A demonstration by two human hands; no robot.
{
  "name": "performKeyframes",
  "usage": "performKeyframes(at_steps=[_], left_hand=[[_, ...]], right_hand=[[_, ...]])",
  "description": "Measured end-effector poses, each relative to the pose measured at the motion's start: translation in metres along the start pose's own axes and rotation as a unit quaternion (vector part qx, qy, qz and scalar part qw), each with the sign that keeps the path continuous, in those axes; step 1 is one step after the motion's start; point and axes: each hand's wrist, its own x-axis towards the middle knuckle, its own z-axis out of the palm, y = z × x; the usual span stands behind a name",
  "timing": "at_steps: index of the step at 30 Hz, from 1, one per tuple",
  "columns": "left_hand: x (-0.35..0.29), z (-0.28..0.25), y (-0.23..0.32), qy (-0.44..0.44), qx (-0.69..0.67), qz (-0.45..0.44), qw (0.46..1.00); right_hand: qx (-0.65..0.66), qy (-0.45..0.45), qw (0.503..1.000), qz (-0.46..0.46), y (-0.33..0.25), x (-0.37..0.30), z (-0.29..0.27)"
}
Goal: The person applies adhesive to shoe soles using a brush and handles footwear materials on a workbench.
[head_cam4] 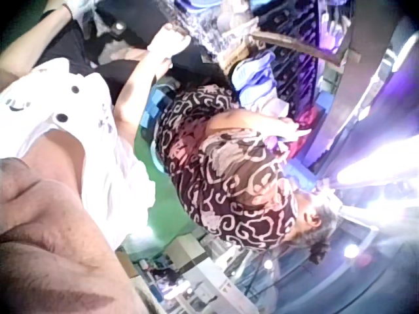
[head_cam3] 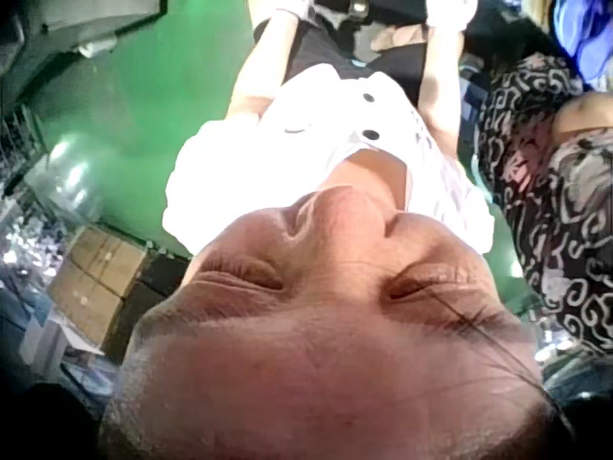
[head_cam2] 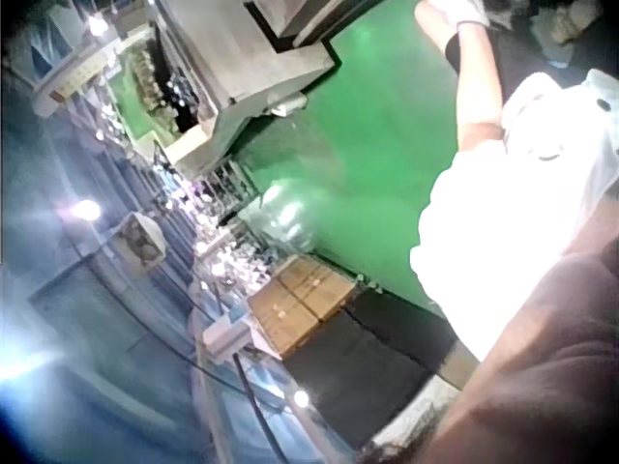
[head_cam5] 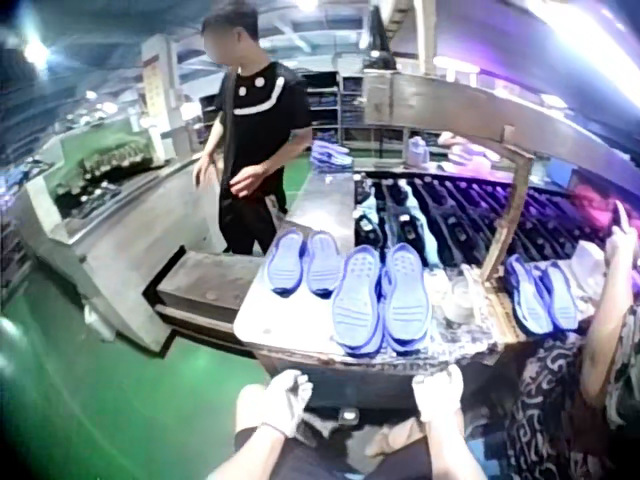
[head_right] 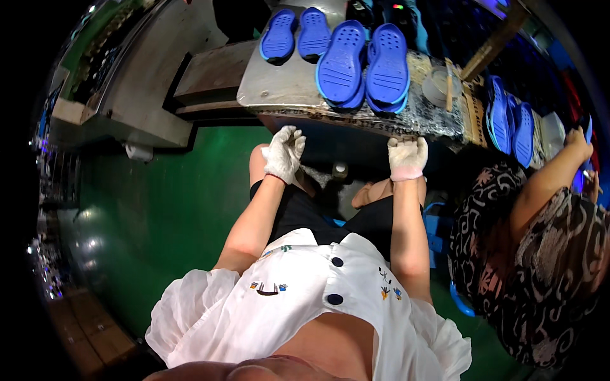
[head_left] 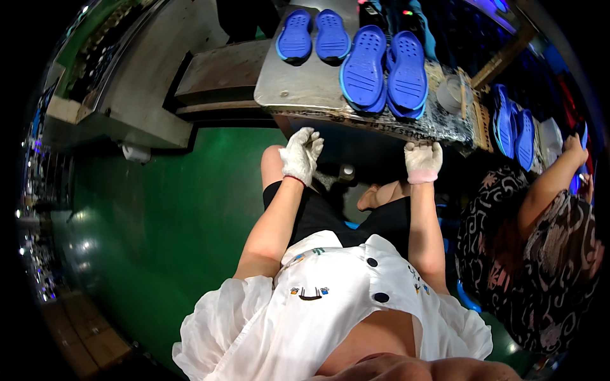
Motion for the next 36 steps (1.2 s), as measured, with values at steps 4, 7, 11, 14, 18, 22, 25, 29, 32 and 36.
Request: performKeyframes(at_steps=[4, 7, 11, 14, 18, 22, 25, 29, 32, 36], left_hand=[[-0.018, 0.019, 0.02, -0.075, -0.068, -0.04, 0.994], [-0.018, 0.023, 0.022, -0.116, -0.18, -0.054, 0.975], [-0.027, 0.037, 0.028, -0.1, -0.238, -0.082, 0.963], [-0.019, 0.028, 0.026, -0.102, -0.232, -0.092, 0.963], [-0.012, 0.021, 0.023, -0.115, -0.204, -0.095, 0.968], [-0.011, 0.017, 0.024, -0.105, -0.193, -0.086, 0.972], [-0.008, 0.002, 0.018, -0.081, -0.222, -0.078, 0.969], [0.0, -0.025, 0.01, -0.057, -0.235, -0.088, 0.966], [-0.001, -0.03, 0.011, -0.033, -0.224, -0.101, 0.969], [0.001, -0.027, 0.016, -0.006, -0.22, -0.08, 0.972]], right_hand=[[0.067, -0.013, 0.997, 0.044, 0.004, -0.003, -0.005], [0.04, -0.017, 0.996, 0.073, 0.01, -0.006, 0.002], [0.004, -0.072, 0.99, 0.124, 0.021, -0.006, -0.007], [0.001, -0.088, 0.985, 0.149, 0.037, -0.007, 0.001], [-0.076, -0.133, 0.972, 0.18, 0.067, -0.008, -0.001], [-0.111, -0.084, 0.969, 0.202, 0.106, -0.004, 0.017], [-0.096, -0.116, 0.962, 0.227, 0.139, -0.007, 0.017], [-0.118, -0.097, 0.962, 0.227, 0.165, -0.005, 0.026], [-0.172, -0.078, 0.962, 0.199, 0.176, -0.009, 0.029], [-0.21, -0.037, 0.959, 0.185, 0.184, -0.011, 0.046]])
